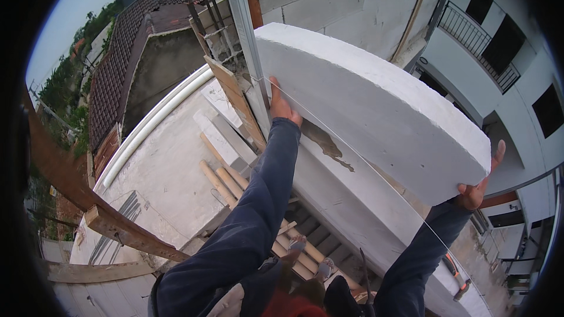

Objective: The person applies mortar to a wall using a trowel and then places white rectangular tiles onto the surface, tapping them into place with a hammer. The task involves scooping mortar from a bucket and positioning tiles along a string line.

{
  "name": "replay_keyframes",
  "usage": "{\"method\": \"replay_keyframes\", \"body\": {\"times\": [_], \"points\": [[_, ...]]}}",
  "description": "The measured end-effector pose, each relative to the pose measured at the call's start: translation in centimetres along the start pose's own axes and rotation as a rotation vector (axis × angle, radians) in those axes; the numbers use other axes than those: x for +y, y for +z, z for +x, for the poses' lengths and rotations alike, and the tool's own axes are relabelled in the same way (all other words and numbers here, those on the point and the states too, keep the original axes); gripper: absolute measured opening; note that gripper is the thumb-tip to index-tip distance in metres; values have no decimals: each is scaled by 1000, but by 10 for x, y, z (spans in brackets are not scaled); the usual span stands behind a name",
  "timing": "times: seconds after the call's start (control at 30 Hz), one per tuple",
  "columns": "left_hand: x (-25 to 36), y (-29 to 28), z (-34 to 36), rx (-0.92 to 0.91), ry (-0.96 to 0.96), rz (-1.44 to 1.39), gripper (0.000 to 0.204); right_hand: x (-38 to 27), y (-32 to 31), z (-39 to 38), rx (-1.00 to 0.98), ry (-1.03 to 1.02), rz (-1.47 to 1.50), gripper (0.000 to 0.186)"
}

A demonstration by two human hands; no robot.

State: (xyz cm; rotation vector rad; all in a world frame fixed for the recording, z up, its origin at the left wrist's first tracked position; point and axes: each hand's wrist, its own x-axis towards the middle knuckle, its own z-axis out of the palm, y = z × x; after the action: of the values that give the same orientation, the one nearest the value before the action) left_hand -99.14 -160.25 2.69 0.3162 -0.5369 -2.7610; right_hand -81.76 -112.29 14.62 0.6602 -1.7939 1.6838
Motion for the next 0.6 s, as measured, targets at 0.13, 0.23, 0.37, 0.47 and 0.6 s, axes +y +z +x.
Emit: {"method": "replay_keyframes", "body": {"times": [0.13, 0.23, 0.37, 0.47, 0.6], "points": [[3, 2, 8, 8, 38, -90, 71, 3, 25, 61, -24, -15, 62, 142], [-4, 10, 14, 59, 43, -95, 66, 4, 33, 92, -37, 12, 76, 144], [-1, -1, 47, 96, 116, -21, 71, 27, 55, 123, -59, 40, 150, 144], [-4, -1, 59, 124, 131, -13, 74, 41, 59, 141, -41, 69, 155, 144], [1, 1, 67, 219, 204, 53, 77, 47, 83, 142, -48, 90, 157, 141]]}}
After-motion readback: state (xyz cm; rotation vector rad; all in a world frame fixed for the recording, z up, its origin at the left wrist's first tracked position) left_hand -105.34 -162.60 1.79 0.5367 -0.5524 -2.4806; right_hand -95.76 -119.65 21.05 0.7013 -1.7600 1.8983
